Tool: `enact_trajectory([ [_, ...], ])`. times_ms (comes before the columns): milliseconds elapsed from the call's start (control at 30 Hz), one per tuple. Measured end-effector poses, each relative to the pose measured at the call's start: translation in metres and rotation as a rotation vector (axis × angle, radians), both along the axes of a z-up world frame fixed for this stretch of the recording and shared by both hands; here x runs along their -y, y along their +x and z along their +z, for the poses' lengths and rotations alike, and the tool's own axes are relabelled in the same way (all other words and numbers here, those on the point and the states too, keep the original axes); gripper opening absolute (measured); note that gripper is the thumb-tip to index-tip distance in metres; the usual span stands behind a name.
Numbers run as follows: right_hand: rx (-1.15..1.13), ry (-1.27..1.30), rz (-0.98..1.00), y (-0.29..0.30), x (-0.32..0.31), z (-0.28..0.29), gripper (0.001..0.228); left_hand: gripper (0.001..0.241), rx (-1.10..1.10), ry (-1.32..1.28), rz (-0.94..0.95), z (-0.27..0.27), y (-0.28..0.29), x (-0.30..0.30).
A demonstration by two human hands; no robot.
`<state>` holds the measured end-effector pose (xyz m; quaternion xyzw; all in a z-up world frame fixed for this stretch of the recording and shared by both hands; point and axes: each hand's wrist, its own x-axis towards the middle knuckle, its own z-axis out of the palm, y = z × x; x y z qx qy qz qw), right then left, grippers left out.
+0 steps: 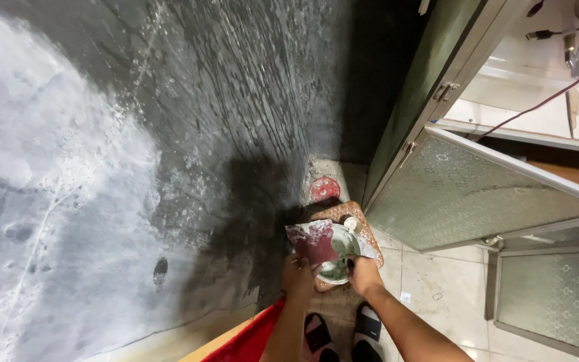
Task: The person patches a groove in a wall, scooping compound from a container using a putty knife and spreading it over the wall channel with scrapers.
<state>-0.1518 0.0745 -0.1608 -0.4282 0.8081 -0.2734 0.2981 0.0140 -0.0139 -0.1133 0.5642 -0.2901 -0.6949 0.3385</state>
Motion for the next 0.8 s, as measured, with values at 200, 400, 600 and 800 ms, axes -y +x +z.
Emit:
enact_trajectory([
  [200,-0.043,0.077,0.068,-0.004,0.005,0.016,0.041,0.031,0.002,0.031,-0.009,-0.003,-0.008,-0.011],
  [400,-0.015,0.047,0.044,-0.005,-0.004,0.014,0.04,0.027,0.09,0.035,-0.03,-0.029,-0.005,-0.026],
  [600,0.011,0.107,0.037,-0.003,-0.007,0.022,0.034,0.03,0.107,0.094,-0.005,-0.036,-0.005,-0.03],
  [800,0.003,0.156,0.06,-0.005,-0.008,0.025,0.033,0.034,0.141,0.164,-0.031,-0.015,-0.009,-0.034],
])
